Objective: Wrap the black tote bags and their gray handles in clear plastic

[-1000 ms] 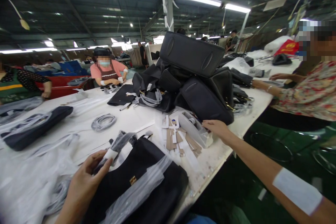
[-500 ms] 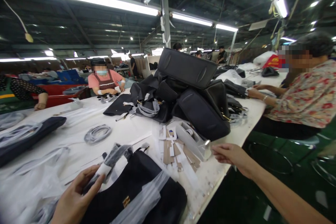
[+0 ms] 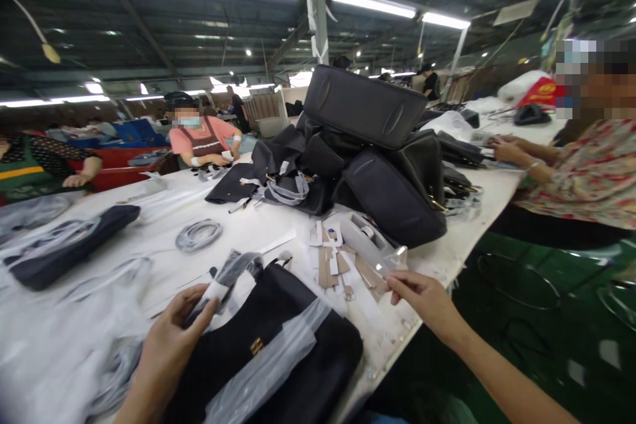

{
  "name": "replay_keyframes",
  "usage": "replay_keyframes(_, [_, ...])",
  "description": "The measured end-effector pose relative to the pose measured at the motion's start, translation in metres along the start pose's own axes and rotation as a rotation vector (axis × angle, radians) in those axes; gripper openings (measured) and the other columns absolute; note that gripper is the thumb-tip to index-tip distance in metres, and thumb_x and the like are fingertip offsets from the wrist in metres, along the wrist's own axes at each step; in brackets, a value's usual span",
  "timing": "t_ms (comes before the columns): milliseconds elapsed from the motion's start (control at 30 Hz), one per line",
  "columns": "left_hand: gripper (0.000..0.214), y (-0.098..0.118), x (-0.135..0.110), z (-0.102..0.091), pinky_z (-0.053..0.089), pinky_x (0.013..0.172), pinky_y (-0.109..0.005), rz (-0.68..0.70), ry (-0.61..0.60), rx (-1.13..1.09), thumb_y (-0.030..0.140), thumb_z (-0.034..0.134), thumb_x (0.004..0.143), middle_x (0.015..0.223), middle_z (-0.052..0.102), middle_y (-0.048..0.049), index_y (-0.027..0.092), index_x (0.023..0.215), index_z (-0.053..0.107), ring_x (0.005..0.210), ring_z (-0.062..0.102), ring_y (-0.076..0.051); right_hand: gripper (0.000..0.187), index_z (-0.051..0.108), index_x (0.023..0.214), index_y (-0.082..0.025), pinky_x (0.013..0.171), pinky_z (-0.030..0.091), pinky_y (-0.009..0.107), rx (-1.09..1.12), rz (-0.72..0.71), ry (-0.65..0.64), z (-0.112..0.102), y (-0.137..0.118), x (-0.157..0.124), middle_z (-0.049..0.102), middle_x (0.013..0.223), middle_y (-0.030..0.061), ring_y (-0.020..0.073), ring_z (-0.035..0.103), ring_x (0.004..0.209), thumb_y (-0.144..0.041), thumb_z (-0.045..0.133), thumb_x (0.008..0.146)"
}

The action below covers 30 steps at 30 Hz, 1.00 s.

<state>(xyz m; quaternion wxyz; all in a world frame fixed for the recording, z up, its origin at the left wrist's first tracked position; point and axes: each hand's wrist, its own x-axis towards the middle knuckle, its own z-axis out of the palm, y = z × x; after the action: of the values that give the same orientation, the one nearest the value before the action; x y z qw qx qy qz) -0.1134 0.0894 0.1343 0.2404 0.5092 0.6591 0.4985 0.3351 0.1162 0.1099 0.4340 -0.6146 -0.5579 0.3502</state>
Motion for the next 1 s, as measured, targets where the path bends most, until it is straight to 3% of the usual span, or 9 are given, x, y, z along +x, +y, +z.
replay_keyframes(267, [0.026, 0.016, -0.011, 0.014, 0.053, 0.092, -0.035, 0.184, -0.005, -0.053, 0.034, 0.066, 0.081, 0.101, 0.073, -0.0070, 0.017, 0.101, 0.064, 0.098, 0.069, -0.022, 0.038, 0.076, 0.084, -0.019, 0.059, 0.050, 0.030, 0.345, -0.182, -0.535, 0.148, -0.112, -0.015, 0.072, 0.072, 0.0059, 0.0180, 0.063, 0.057, -0.056, 0.074, 0.074])
replay_keyframes(367, [0.021, 0.019, -0.014, 0.015, 0.052, 0.092, -0.034, 0.211, 0.030, -0.027, 0.026, 0.065, 0.082, 0.100, 0.072, -0.0056, 0.018, 0.102, 0.064, 0.098, 0.068, -0.020, 0.036, 0.074, 0.085, -0.019, 0.059, 0.049, 0.028, 0.422, -0.186, -0.654, 0.196, -0.130, -0.016, 0.072, 0.074, 0.0046, 0.0161, 0.063, 0.057, -0.054, 0.074, 0.076])
replay_keyframes(467, [0.021, 0.020, -0.017, 0.015, 0.051, 0.092, -0.034, 0.218, 0.057, 0.003, 0.022, 0.067, 0.081, 0.099, 0.072, -0.0038, 0.019, 0.101, 0.065, 0.097, 0.068, -0.019, 0.038, 0.073, 0.081, -0.018, 0.059, 0.049, 0.027, 0.438, -0.139, -0.655, 0.230, -0.132, -0.011, 0.070, 0.071, 0.0027, 0.0150, 0.062, 0.057, -0.055, 0.074, 0.076])
replay_keyframes(633, [0.023, 0.020, -0.021, 0.011, 0.051, 0.090, -0.033, 0.187, 0.077, 0.007, 0.024, 0.070, 0.080, 0.099, 0.073, -0.0025, 0.020, 0.102, 0.066, 0.095, 0.068, -0.019, 0.041, 0.070, 0.070, -0.018, 0.055, 0.044, 0.026, 0.319, -0.107, -0.579, 0.247, -0.122, -0.005, 0.068, 0.063, 0.0016, 0.0138, 0.059, 0.052, -0.058, 0.070, 0.079])
replay_keyframes(767, [0.024, 0.022, -0.021, 0.007, 0.050, 0.088, -0.032, 0.159, 0.057, 0.013, 0.019, 0.070, 0.077, 0.097, 0.073, -0.0014, 0.020, 0.101, 0.067, 0.094, 0.068, -0.019, 0.031, 0.074, 0.085, -0.018, 0.071, 0.050, 0.029, 0.258, -0.196, -0.656, 0.243, -0.119, -0.003, 0.073, 0.073, 0.0028, 0.0187, 0.068, 0.068, -0.049, 0.068, 0.083])
replay_keyframes(867, [0.024, 0.023, -0.021, 0.007, 0.050, 0.089, -0.031, 0.146, 0.021, -0.016, 0.017, 0.070, 0.075, 0.095, 0.073, -0.0010, 0.020, 0.100, 0.067, 0.093, 0.068, -0.019, 0.032, 0.073, 0.099, -0.019, 0.079, 0.054, 0.034, 0.366, -0.159, -0.735, 0.245, -0.119, 0.000, 0.075, 0.093, 0.0044, 0.0225, 0.070, 0.079, -0.045, 0.070, 0.080])
replay_keyframes(1000, [0.024, 0.021, -0.020, 0.009, 0.050, 0.088, -0.030, 0.134, 0.003, -0.065, 0.017, 0.069, 0.077, 0.096, 0.074, -0.0013, 0.019, 0.101, 0.066, 0.092, 0.068, -0.018, 0.036, 0.071, 0.098, -0.018, 0.084, 0.056, 0.038, 0.525, -0.067, -0.726, 0.254, -0.121, 0.000, 0.075, 0.099, 0.0060, 0.0258, 0.070, 0.089, -0.044, 0.076, 0.073])
